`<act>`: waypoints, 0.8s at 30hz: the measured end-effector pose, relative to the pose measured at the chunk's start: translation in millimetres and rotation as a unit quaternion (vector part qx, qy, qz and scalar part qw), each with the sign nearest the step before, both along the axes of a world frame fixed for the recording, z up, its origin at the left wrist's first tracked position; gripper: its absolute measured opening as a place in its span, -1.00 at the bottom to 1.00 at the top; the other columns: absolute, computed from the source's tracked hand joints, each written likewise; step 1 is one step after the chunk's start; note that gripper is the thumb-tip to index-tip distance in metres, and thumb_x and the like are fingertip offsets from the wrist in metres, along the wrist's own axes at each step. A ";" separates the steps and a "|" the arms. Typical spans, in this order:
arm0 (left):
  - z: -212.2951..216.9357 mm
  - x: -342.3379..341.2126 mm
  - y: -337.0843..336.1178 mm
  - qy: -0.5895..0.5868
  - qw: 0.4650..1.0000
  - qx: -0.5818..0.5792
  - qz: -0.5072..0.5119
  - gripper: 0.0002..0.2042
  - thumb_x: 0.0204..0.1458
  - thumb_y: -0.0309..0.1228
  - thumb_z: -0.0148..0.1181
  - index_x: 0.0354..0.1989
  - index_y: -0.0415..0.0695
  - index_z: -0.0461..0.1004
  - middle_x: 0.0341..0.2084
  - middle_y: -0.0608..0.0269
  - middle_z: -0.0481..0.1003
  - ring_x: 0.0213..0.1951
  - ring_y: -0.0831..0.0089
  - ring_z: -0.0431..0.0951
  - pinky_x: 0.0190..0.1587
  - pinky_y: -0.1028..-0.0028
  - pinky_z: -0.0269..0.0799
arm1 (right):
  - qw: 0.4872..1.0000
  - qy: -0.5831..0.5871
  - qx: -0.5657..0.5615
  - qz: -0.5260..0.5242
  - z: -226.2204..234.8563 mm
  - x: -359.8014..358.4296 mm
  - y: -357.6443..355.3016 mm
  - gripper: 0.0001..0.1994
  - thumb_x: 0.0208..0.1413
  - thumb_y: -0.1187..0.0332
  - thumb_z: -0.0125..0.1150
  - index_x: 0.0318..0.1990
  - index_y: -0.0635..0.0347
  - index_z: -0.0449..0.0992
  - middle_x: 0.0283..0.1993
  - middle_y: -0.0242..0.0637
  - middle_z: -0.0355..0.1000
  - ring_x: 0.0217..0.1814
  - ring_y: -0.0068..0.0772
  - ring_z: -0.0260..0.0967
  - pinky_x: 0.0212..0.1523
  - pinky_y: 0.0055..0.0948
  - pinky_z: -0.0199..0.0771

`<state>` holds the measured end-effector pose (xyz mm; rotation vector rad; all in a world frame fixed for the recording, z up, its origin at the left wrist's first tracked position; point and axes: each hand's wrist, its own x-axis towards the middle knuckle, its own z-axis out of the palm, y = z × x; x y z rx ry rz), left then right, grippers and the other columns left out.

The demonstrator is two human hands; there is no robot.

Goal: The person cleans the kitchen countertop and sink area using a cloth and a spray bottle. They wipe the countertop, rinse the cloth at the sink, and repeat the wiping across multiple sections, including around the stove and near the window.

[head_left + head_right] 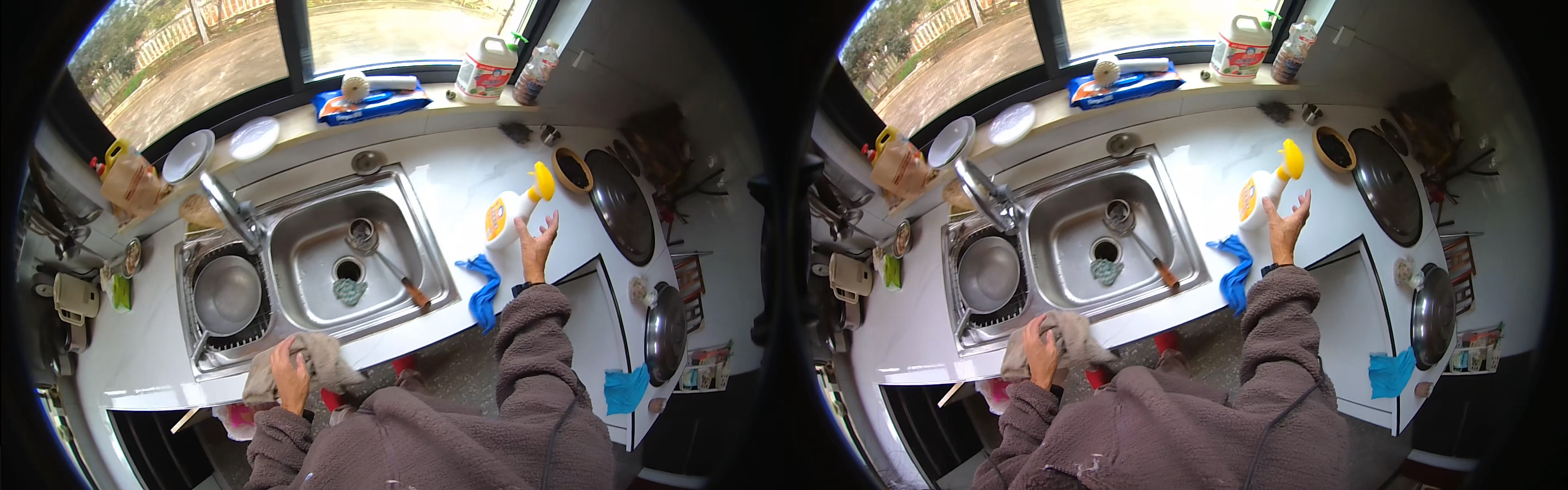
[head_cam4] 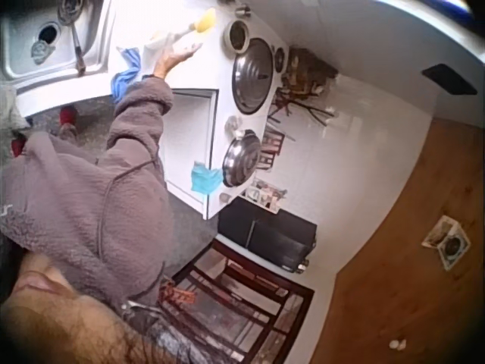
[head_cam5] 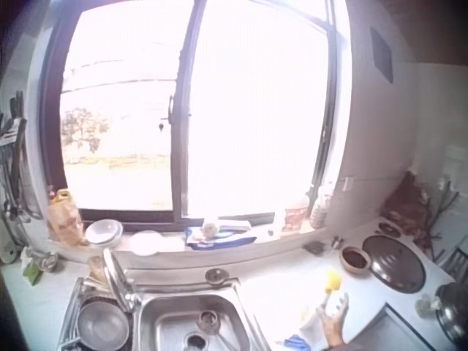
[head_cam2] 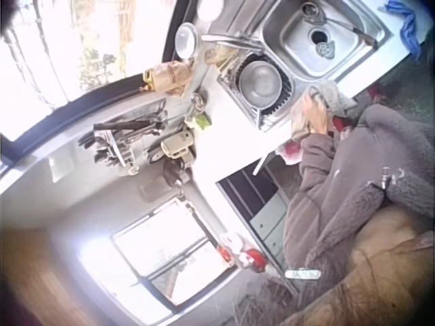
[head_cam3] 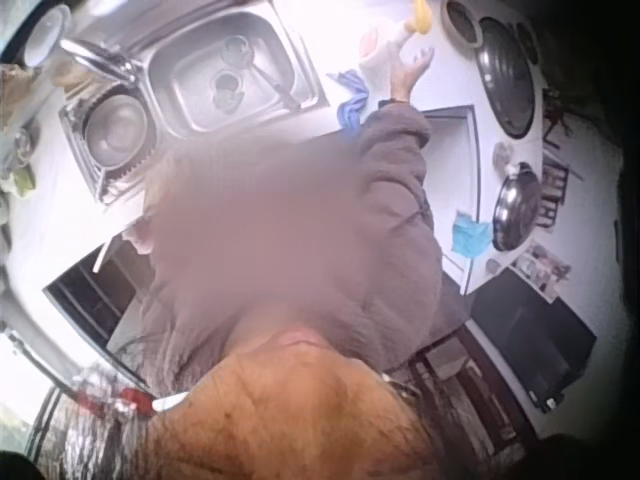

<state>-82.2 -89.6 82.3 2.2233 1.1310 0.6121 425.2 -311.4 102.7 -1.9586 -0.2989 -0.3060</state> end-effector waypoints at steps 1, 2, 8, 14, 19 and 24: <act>2.6 16.9 -0.9 -0.013 1.000 -0.001 -0.017 -0.65 -0.05 -0.58 0.13 -0.02 -0.22 0.43 -0.07 -0.01 0.44 0.02 0.03 0.38 0.14 0.19 0.23 | 1.000 -0.011 0.009 0.012 12.3 10.8 5.4 -0.02 -0.10 0.19 0.48 0.41 0.12 -0.09 0.34 0.05 0.03 0.35 0.07 0.03 0.35 -0.07 0.03; 3.5 33.2 -0.9 -0.014 0.999 0.009 -0.038 -0.67 -0.06 -0.56 0.14 -0.04 -0.21 0.45 -0.09 0.00 0.45 0.01 0.03 0.39 0.12 0.19 0.24 | 0.998 -0.035 0.016 0.040 21.6 18.4 12.3 -0.03 -0.08 0.21 0.47 0.41 0.10 -0.10 0.36 0.04 0.03 0.37 0.04 0.02 0.37 -0.06 -0.01; -12.7 112.6 31.8 0.122 0.985 -0.015 -0.119 -0.71 -0.05 -0.36 0.26 -0.11 -0.08 0.53 -0.21 0.11 0.53 -0.08 0.10 0.46 0.02 0.17 0.30 | 0.978 0.051 0.038 0.198 56.3 51.8 34.2 -0.50 0.11 0.40 0.25 0.22 0.12 0.32 0.07 -0.19 0.44 0.06 -0.37 0.42 0.21 -0.36 0.34; -73.0 196.7 104.4 0.399 0.909 -0.114 -0.041 -0.66 -0.02 -0.35 0.15 -0.02 -0.06 0.52 -0.09 -0.01 0.53 0.00 0.05 0.51 0.03 0.16 0.43 | 0.958 0.034 0.193 0.209 45.0 57.5 38.7 -0.64 0.13 0.44 0.17 0.10 0.25 0.37 -0.12 -0.32 0.37 -0.30 -0.58 0.31 -0.13 -0.51 0.35; -151.6 231.2 88.8 0.460 0.876 -0.144 -0.026 -0.50 0.02 -0.40 0.11 0.21 -0.02 0.30 0.06 -0.02 0.39 0.10 0.02 0.43 0.05 0.14 0.43 | 0.938 0.066 0.230 0.250 42.5 49.1 7.2 -0.62 0.13 0.42 0.15 0.10 0.29 0.31 -0.41 -0.47 0.26 -0.38 -0.64 0.23 -0.18 -0.55 0.32; -183.6 248.3 82.4 0.536 0.828 -0.158 -0.046 -0.56 0.05 -0.41 0.13 0.16 -0.07 0.34 0.04 0.03 0.39 0.11 0.10 0.41 0.08 0.18 0.42 | 0.941 0.073 0.151 0.293 74.4 40.1 -31.2 -0.65 0.14 0.34 0.08 0.05 0.26 0.28 -0.49 -0.43 0.23 -0.44 -0.66 0.26 -0.17 -0.56 0.31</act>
